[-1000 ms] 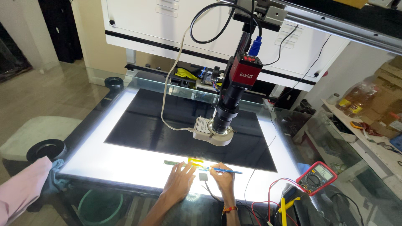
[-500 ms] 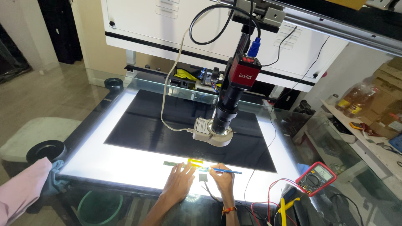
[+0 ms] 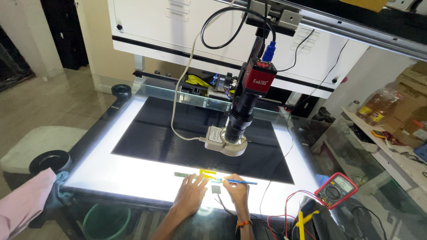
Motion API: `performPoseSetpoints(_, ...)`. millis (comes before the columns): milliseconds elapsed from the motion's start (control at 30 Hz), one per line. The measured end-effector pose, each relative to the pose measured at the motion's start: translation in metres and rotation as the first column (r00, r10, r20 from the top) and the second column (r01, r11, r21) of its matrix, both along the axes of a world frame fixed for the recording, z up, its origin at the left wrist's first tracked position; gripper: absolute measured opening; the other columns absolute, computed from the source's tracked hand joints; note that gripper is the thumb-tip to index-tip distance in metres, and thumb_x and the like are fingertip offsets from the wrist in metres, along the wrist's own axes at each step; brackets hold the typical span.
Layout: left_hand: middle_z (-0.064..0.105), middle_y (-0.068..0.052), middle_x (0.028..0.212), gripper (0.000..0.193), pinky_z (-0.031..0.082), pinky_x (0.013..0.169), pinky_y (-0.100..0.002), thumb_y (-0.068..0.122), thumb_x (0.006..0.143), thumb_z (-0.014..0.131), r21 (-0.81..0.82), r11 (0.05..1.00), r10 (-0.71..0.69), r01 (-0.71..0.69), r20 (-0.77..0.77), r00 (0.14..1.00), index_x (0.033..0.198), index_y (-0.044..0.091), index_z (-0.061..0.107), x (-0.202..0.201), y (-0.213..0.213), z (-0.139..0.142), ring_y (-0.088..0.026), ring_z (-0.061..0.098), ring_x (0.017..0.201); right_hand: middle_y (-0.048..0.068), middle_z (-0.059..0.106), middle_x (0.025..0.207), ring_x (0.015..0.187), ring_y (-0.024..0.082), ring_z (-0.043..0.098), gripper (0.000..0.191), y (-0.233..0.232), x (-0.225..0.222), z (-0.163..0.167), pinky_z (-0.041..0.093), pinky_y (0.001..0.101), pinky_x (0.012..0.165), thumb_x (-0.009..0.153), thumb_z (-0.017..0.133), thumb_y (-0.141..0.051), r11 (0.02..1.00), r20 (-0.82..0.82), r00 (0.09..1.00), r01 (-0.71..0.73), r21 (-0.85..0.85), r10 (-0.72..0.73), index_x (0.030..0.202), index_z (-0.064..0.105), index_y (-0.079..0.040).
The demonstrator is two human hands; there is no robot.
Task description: The person works at an illuminated inspection table under a mounted microscope, holding a small green circuit board strip in place with one hand while using tweezers and a pen-like probe with the other to touch and adjust small components on the board. They reposition the board and continue manipulating its components throughout the episode.
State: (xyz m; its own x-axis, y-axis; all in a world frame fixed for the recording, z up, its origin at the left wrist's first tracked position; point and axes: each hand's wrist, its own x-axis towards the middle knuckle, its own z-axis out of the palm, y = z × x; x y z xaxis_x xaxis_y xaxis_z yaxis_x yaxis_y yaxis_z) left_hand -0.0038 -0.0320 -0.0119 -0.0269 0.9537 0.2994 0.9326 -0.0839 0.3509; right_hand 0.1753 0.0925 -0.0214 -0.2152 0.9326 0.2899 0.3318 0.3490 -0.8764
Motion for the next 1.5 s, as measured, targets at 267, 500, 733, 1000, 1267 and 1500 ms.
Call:
performPoseSetpoints(267,0.047,-0.021,0.149,0.041,0.027,0.117,-0.052,0.026,0.103,0.051,-0.009,1.0,-0.002,0.002,-0.004,1.0,0.137,0.004,0.054,0.0,0.004,-0.003,-0.039,0.04,0.138,0.002,0.075,0.073,0.07,0.009,0.064,0.011,0.004,0.002,-0.004,0.052,0.0268,0.066,0.079,0.079,-0.015,0.996,-0.027,0.997,-0.07,0.06,0.071,0.086,0.08,-0.005)
performPoseSetpoints(500,0.049,-0.021,0.148,0.04,0.028,0.116,-0.052,0.026,0.102,0.052,0.027,1.0,-0.007,0.007,0.002,1.0,0.136,0.004,0.055,-0.001,0.003,-0.005,-0.039,0.042,0.136,0.004,0.076,0.074,0.07,0.011,0.066,0.012,0.009,0.003,-0.006,0.053,0.0282,0.067,0.079,0.079,-0.016,1.0,0.018,1.0,-0.01,0.013,0.009,0.086,0.079,-0.006)
performPoseSetpoints(733,0.047,-0.021,0.149,0.041,0.028,0.116,-0.053,0.027,0.102,0.052,0.018,1.0,0.0,0.0,0.014,1.0,0.137,0.004,0.055,-0.001,0.004,-0.006,-0.039,0.041,0.137,0.003,0.078,0.075,0.071,0.011,0.068,0.011,0.011,0.001,-0.01,0.055,0.0274,0.068,0.079,0.079,-0.016,0.998,0.013,1.0,-0.014,0.063,0.014,0.084,0.079,-0.007)
performPoseSetpoints(1000,0.047,-0.02,0.15,0.041,0.028,0.116,-0.053,0.026,0.102,0.051,0.007,1.0,0.008,-0.008,0.023,1.0,0.137,0.005,0.055,0.0,0.001,-0.001,-0.04,0.04,0.138,0.004,0.077,0.074,0.069,0.011,0.067,0.01,0.008,0.001,-0.008,0.054,0.0284,0.066,0.079,0.079,-0.015,0.998,0.023,1.0,-0.011,0.06,0.01,0.084,0.079,-0.007)
performPoseSetpoints(1267,0.046,-0.02,0.151,0.042,0.028,0.116,-0.053,0.026,0.102,0.051,-0.011,1.0,0.006,-0.005,0.035,0.999,0.138,0.005,0.054,0.0,0.0,0.002,-0.04,0.04,0.138,0.002,0.077,0.073,0.068,0.01,0.066,0.01,0.005,0.001,-0.003,0.053,0.0277,0.065,0.079,0.079,-0.015,0.998,-0.01,1.0,-0.024,0.058,0.025,0.084,0.079,-0.007)
performPoseSetpoints(1500,0.046,-0.02,0.151,0.041,0.027,0.116,-0.054,0.027,0.103,0.05,-0.012,1.0,0.007,-0.007,0.002,1.0,0.138,0.005,0.053,0.0,0.003,-0.002,-0.04,0.04,0.139,0.004,0.075,0.071,0.067,0.009,0.063,0.01,0.005,0.001,-0.003,0.052,0.0279,0.064,0.079,0.08,-0.015,0.999,-0.017,1.0,-0.024,0.037,0.025,0.084,0.08,-0.006)
